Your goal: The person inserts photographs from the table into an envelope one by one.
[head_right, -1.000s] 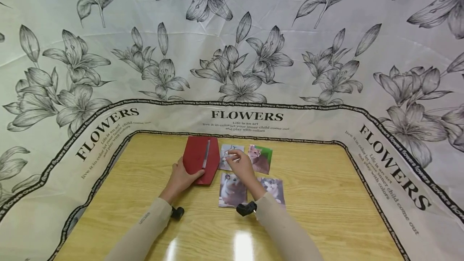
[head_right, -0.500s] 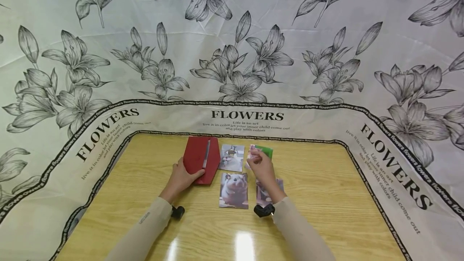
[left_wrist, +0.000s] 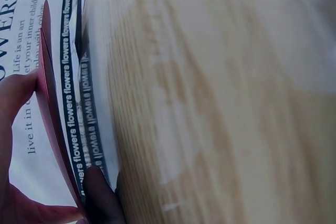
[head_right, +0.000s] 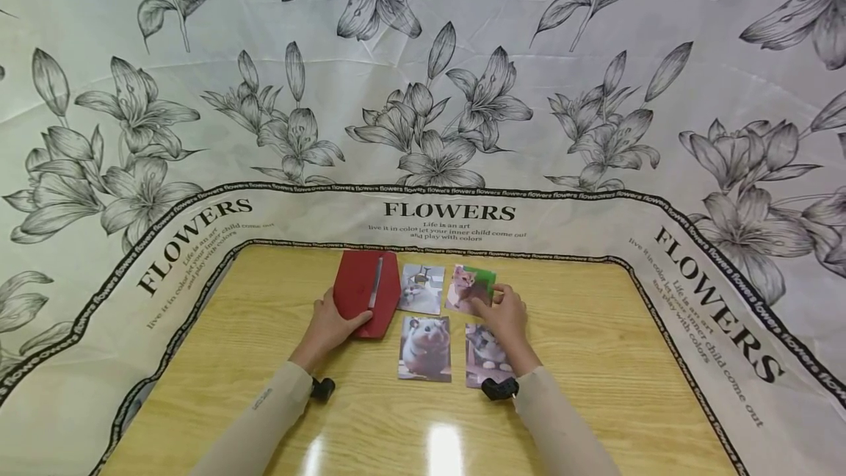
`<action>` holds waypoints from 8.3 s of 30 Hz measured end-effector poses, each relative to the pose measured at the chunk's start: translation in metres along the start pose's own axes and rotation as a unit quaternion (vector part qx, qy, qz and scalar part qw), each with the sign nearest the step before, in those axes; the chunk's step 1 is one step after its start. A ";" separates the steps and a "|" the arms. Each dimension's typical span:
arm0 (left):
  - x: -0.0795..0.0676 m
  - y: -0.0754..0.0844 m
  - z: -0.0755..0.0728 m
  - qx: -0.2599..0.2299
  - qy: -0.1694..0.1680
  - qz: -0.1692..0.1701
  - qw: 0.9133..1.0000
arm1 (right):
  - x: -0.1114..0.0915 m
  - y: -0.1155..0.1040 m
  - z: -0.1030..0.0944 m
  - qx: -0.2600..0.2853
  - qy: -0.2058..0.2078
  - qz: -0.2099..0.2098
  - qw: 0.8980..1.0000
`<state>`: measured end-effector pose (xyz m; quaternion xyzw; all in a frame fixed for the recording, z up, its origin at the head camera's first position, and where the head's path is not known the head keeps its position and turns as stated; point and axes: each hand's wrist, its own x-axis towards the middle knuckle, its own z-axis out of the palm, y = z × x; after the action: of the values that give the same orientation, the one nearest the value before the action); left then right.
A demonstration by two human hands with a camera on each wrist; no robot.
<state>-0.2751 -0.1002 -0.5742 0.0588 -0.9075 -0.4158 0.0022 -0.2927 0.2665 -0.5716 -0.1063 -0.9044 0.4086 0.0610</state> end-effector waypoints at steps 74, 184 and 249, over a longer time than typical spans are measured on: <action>-0.004 0.000 -0.003 -0.003 -0.004 0.003 1.000 | -0.004 0.000 -0.003 -0.058 -0.001 0.006 0.998; -0.002 -0.003 0.000 0.010 0.004 0.017 1.000 | -0.038 -0.101 0.107 0.252 -0.041 -0.004 0.967; -0.005 -0.002 -0.001 -0.006 0.009 0.034 0.999 | -0.041 -0.130 0.140 0.101 -0.068 -0.065 0.990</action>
<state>-0.2700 -0.1015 -0.5750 0.0320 -0.9065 -0.4203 0.0251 -0.2989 0.0711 -0.5666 -0.0123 -0.8657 0.4991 0.0358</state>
